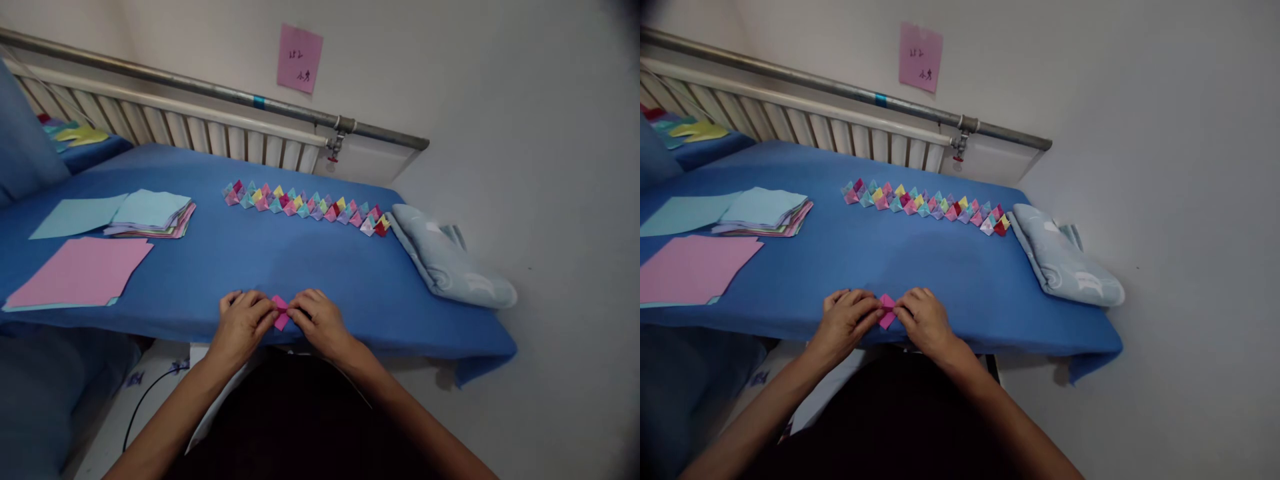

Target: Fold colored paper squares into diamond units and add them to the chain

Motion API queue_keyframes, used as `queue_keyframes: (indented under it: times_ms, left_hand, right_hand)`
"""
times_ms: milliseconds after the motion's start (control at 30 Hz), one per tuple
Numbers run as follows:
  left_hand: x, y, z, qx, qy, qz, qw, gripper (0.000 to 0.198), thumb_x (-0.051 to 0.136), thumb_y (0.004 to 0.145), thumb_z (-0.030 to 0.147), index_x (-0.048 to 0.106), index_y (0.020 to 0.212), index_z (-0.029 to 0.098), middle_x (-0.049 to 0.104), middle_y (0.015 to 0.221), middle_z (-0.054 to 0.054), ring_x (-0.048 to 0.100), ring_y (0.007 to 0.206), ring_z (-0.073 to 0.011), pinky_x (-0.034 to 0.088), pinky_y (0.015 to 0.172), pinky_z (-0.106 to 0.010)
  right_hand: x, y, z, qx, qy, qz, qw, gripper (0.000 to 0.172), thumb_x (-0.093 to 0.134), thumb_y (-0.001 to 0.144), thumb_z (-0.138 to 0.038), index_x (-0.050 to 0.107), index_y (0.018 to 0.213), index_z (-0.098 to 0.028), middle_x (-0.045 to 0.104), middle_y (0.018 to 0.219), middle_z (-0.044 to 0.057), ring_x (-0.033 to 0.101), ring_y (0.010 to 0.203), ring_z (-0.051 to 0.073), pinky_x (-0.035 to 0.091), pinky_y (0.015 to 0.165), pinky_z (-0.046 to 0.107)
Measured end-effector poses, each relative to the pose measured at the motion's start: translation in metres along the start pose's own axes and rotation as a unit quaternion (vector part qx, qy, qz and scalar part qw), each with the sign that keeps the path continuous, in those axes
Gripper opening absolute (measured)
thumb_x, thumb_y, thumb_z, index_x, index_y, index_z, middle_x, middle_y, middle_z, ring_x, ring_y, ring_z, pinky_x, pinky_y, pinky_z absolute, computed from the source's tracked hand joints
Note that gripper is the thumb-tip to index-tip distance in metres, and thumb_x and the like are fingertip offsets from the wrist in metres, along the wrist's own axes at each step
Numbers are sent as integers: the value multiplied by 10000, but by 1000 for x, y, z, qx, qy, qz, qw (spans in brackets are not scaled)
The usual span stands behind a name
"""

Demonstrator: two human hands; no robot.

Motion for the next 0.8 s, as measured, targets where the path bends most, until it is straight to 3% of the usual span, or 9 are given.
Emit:
queue_keyframes:
  times_ms: [133,267,500,800]
  left_hand:
    - [0,1,-2,-25,-21,-12,999,135,502,908,324,614,948,259,662,912,17,583,895,-170,268,949,-427]
    - [-4,1,-1,-31,-24,-2,999,142,475,915,287,596,876,223,661,874,14,595,872,-169,298,940,-417]
    - [-4,1,-1,-18,0,33,999,177,464,914,253,609,830,198,642,956,-33,582,964,-203,332,911,-423]
    - [-1,3,-5,-20,40,36,998,199,487,902,284,609,785,179,636,945,-66,589,945,-231,376,856,-420]
  right_hand:
    - [-1,0,0,17,-2,-3,1000,144,525,906,-221,639,820,-205,609,894,26,542,855,146,411,786,278]
    - [0,3,-2,37,-16,-19,999,140,512,901,-193,608,799,-199,598,921,27,539,869,144,416,787,273]
    - [0,9,-4,54,-66,-10,996,184,471,902,-197,565,744,-196,584,859,30,531,805,145,404,729,274]
    - [0,11,0,70,-93,0,993,128,541,854,-211,561,729,-192,566,818,15,515,754,141,367,665,267]
Point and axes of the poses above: each hand's wrist, its own y-axis towards the middle knuckle, its own x-axis out of the palm, z = x × y, the point moved 7 cm from there along y, towards the middle knuckle
